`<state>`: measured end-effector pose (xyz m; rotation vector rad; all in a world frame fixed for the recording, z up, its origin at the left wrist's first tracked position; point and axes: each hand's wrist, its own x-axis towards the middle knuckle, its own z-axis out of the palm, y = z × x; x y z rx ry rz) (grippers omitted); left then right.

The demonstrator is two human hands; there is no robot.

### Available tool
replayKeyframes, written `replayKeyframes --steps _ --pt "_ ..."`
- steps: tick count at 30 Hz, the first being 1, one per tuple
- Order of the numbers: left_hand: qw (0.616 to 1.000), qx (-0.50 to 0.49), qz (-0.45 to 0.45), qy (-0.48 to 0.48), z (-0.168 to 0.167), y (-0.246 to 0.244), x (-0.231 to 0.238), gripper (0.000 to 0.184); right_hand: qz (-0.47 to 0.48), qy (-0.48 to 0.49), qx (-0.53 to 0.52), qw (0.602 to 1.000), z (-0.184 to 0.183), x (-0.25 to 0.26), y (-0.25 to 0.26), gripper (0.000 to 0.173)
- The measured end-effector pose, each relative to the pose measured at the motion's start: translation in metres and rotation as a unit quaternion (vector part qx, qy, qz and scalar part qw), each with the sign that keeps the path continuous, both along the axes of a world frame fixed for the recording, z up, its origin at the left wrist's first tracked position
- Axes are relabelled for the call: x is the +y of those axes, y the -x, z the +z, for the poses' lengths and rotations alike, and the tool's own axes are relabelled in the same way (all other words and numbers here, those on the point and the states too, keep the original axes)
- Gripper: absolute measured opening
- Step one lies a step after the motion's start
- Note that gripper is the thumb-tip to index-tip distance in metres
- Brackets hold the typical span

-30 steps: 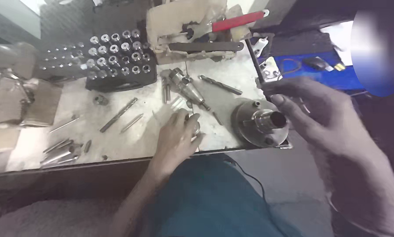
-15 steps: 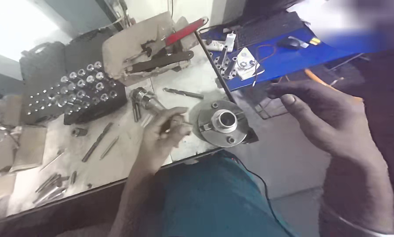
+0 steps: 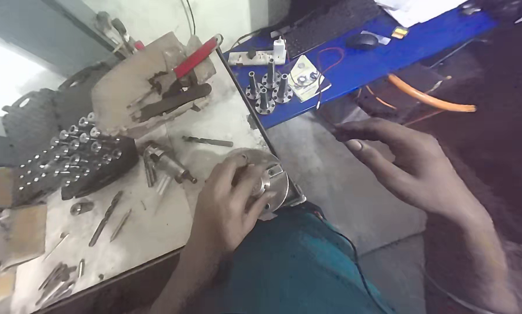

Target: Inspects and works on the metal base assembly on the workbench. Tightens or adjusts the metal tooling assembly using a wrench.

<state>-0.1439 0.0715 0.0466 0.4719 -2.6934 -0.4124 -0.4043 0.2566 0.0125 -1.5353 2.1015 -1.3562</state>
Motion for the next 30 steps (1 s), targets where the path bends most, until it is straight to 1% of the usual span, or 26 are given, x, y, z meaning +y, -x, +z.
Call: replayKeyframes --steps 3,5,7,8,10,11,14,15,17,19,20,22,24,25,26,27,28,30 --pt "0.999 -0.019 -0.025 -0.004 0.004 -0.002 -0.002 0.039 0.021 -0.011 0.0 1.0 -0.002 -0.004 0.006 0.037" --pt "0.998 -0.022 -0.05 -0.017 0.007 -0.003 -0.006 0.043 0.054 -0.021 0.005 0.998 0.001 -0.014 0.002 0.037" --pt "0.996 -0.024 -0.069 -0.056 0.01 -0.006 -0.007 0.053 0.109 -0.028 0.016 0.994 0.005 -0.027 -0.009 0.039" --pt "0.992 -0.025 -0.074 -0.095 0.012 -0.008 -0.007 0.061 0.139 -0.031 0.027 0.989 0.008 -0.034 -0.017 0.04" --pt "0.982 -0.008 -0.058 -0.18 0.013 -0.017 -0.007 0.083 0.198 -0.036 0.056 0.978 0.017 -0.048 -0.033 0.04" --pt "0.978 0.002 -0.037 -0.206 0.013 -0.023 -0.007 0.093 0.227 -0.043 0.075 0.97 0.023 -0.055 -0.041 0.04" --pt "0.969 0.047 0.028 -0.242 0.013 -0.043 -0.012 0.099 0.321 -0.069 0.132 0.935 0.041 -0.074 -0.059 0.045" --pt "0.964 0.066 0.028 -0.255 0.011 -0.049 -0.014 0.099 0.345 -0.077 0.144 0.924 0.046 -0.08 -0.063 0.046" --pt "0.954 0.102 0.013 -0.283 0.007 -0.06 -0.02 0.095 0.359 -0.095 0.17 0.913 0.053 -0.089 -0.07 0.039" --pt "0.942 0.133 -0.007 -0.309 0.002 -0.068 -0.025 0.088 0.32 -0.111 0.214 0.916 0.056 -0.093 -0.077 0.036" --pt "0.938 0.149 -0.019 -0.313 -0.001 -0.07 -0.028 0.083 0.285 -0.12 0.244 0.919 0.057 -0.094 -0.081 0.038" --pt "0.934 0.174 -0.044 -0.309 -0.009 -0.073 -0.034 0.072 0.192 -0.128 0.309 0.922 0.056 -0.094 -0.093 0.052" --pt "0.936 0.171 -0.053 -0.304 -0.012 -0.075 -0.038 0.068 0.104 -0.137 0.355 0.919 0.057 -0.092 -0.104 0.068" --pt "0.936 0.166 -0.053 -0.305 -0.012 -0.077 -0.04 0.067 0.079 -0.143 0.366 0.916 0.058 -0.09 -0.107 0.074" --pt "0.934 0.167 -0.055 -0.311 -0.012 -0.078 -0.041 0.066 0.073 -0.152 0.365 0.916 0.062 -0.088 -0.108 0.076" --pt "0.93 0.173 -0.059 -0.32 -0.013 -0.08 -0.043 0.064 0.09 -0.166 0.351 0.917 0.067 -0.086 -0.109 0.075" --pt "0.923 0.181 -0.066 -0.332 -0.015 -0.082 -0.045 0.061 0.126 -0.189 0.317 0.921 0.073 -0.084 -0.11 0.069" --pt "0.908 0.196 -0.081 -0.362 -0.019 -0.084 -0.048 0.056 0.201 -0.195 0.251 0.927 0.077 -0.083 -0.113 0.046"
